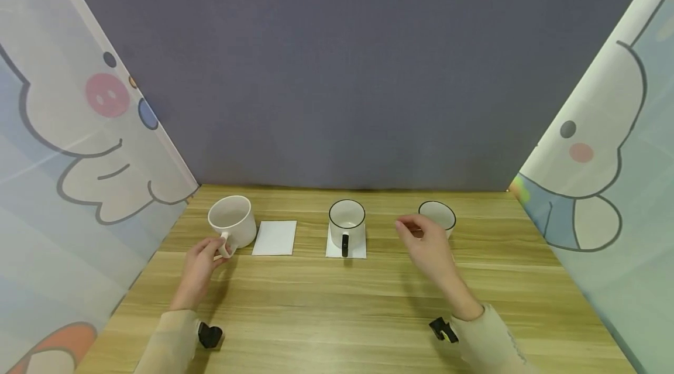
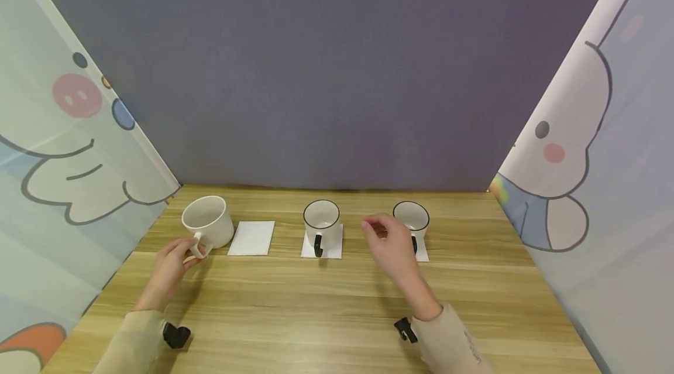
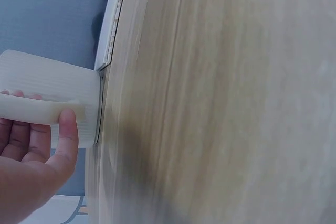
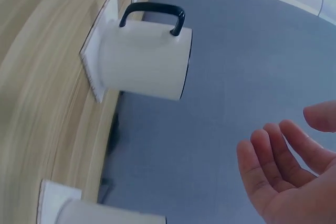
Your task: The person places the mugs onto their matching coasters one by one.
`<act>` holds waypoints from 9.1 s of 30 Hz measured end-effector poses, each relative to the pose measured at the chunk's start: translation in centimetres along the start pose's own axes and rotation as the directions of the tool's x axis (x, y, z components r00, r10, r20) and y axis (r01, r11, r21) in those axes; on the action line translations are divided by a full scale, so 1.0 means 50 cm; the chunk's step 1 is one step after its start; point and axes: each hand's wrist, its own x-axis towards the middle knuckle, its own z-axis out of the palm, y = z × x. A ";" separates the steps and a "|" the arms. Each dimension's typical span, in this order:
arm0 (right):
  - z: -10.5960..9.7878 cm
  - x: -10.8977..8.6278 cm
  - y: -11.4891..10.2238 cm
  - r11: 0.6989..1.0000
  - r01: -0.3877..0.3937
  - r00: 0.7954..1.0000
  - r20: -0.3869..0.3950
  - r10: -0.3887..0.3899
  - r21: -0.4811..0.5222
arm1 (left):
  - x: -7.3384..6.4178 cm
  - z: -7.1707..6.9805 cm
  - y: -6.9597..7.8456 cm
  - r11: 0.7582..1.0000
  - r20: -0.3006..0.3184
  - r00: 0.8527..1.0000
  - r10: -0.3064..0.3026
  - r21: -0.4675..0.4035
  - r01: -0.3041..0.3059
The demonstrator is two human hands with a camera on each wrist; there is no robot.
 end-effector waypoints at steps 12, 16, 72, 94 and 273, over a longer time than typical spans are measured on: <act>0.053 0.022 -0.038 0.993 0.090 0.995 0.027 -0.093 0.082 | -0.003 0.001 0.001 0.999 -0.017 1.000 -0.020 -0.027 0.020; 0.069 0.034 -0.053 0.985 0.130 0.990 0.047 -0.136 0.110 | -0.001 0.002 -0.002 1.000 -0.021 1.000 -0.016 -0.022 0.015; 0.236 0.118 -0.126 0.976 0.161 0.958 0.216 -0.191 0.148 | 0.002 0.002 0.007 1.000 -0.049 0.998 -0.031 -0.004 0.031; 0.301 0.141 -0.136 0.982 0.148 0.959 0.223 -0.172 0.119 | 0.004 0.005 0.006 0.999 -0.063 0.997 -0.049 -0.022 0.048; 0.478 0.086 -0.010 0.863 0.218 0.783 0.609 0.124 -0.456 | -0.030 0.067 0.035 0.991 -0.132 0.987 0.088 -0.089 -0.100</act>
